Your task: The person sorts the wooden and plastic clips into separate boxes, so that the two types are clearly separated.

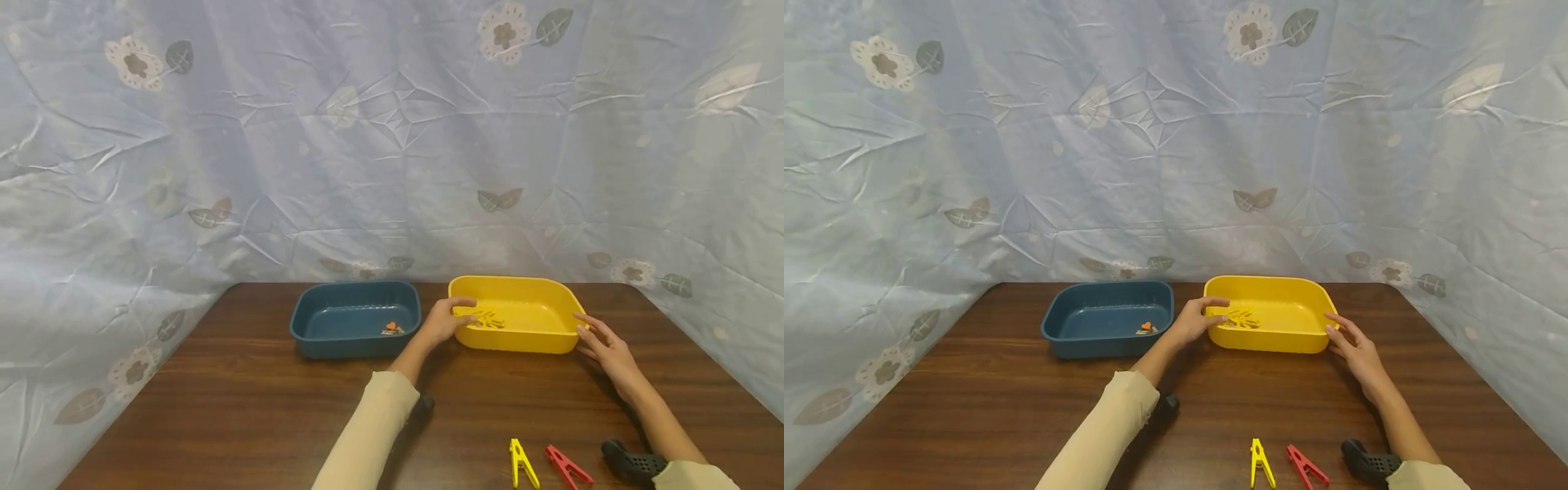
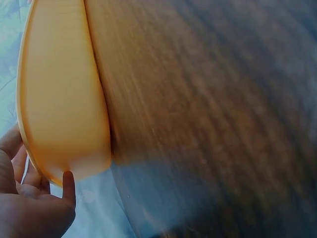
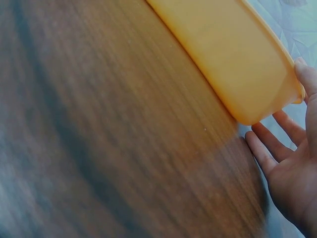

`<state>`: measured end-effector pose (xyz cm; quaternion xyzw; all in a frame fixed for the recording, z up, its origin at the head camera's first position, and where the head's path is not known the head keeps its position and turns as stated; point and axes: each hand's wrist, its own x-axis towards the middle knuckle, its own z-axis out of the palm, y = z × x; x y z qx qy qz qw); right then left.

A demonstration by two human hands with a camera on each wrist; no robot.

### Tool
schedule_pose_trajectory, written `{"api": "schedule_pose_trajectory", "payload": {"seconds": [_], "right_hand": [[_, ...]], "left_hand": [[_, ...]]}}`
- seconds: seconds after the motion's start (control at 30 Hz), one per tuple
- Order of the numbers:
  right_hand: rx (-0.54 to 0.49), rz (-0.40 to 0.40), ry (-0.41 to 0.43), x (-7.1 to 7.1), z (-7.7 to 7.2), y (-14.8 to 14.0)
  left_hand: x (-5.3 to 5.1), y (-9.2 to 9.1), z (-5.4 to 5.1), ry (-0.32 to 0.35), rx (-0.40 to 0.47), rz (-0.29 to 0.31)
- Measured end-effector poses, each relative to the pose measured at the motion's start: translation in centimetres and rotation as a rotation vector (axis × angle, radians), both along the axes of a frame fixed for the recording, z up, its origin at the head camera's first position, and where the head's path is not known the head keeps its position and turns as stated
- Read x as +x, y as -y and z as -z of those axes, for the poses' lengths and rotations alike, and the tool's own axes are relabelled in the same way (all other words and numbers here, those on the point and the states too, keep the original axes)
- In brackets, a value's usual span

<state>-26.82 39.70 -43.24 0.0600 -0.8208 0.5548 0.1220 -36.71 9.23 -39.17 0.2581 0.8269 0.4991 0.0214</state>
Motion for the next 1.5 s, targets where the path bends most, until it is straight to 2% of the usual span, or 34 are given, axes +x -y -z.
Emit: {"api": "schedule_pose_trajectory", "payload": {"seconds": [0.07, 0.13, 0.27, 0.33, 0.4, 0.47, 0.5, 0.57, 0.67, 0.77, 0.8, 0.9, 1.03, 1.17, 1.3, 1.4, 1.5], "right_hand": [[-0.001, -0.003, -0.002, 0.0, 0.0, 0.0], [-0.007, -0.006, 0.000, 0.0, 0.0, 0.1], [-0.006, 0.000, 0.004, -0.1, 0.1, 0.2], [-0.007, 0.003, 0.005, 0.0, 0.1, 0.1], [-0.011, 0.003, 0.003, 0.0, 0.1, 0.1], [-0.014, 0.003, -0.001, 0.1, 0.0, 0.0], [-0.012, 0.001, 0.002, 0.2, 0.0, 0.0], [-0.012, 0.000, 0.004, 0.2, -0.1, 0.0], [-0.009, -0.003, 0.008, 0.2, -0.1, 0.0], [-0.015, -0.007, 0.004, 0.0, -0.1, 0.0], [-0.015, -0.007, 0.003, -0.1, -0.1, 0.1], [-0.008, -0.003, 0.001, -0.1, 0.0, 0.0], [-0.001, 0.004, -0.007, 0.0, 0.1, -0.1], [0.004, 0.006, -0.005, 0.0, 0.1, -0.2], [0.014, 0.006, -0.001, 0.0, 0.1, -0.1], [0.015, 0.009, -0.003, 0.0, 0.1, -0.1], [0.008, 0.013, -0.013, -0.2, 0.0, 0.0]], "left_hand": [[0.1, 0.0, 0.0, -0.045, -0.032, -0.023], [0.3, 0.1, -0.1, -0.135, -0.088, -0.062], [0.9, 0.2, -0.1, -0.413, -0.188, -0.145], [1.5, 0.1, -0.3, -0.516, -0.183, -0.150], [2.2, 0.1, -0.7, -0.571, -0.144, -0.118], [3.1, 0.0, -1.1, -0.557, -0.077, -0.054], [3.7, 0.0, -1.2, -0.515, -0.039, -0.010], [5.1, -0.1, -1.3, -0.400, 0.042, 0.091], [7.5, 0.0, -0.8, -0.174, 0.146, 0.231], [9.7, 0.2, -0.1, -0.011, 0.165, 0.357], [10.3, 0.3, 0.3, 0.009, 0.142, 0.399], [11.7, 0.5, 1.4, -0.040, -0.013, 0.514], [12.3, 0.6, 2.5, -0.220, -0.251, 0.668], [12.2, 0.6, 3.0, -0.255, -0.339, 0.788], [12.1, 0.7, 3.1, -0.232, -0.376, 0.843], [12.1, 0.8, 3.1, -0.228, -0.411, 0.835], [12.0, 0.9, 2.8, -0.262, -0.424, 0.827]]}}
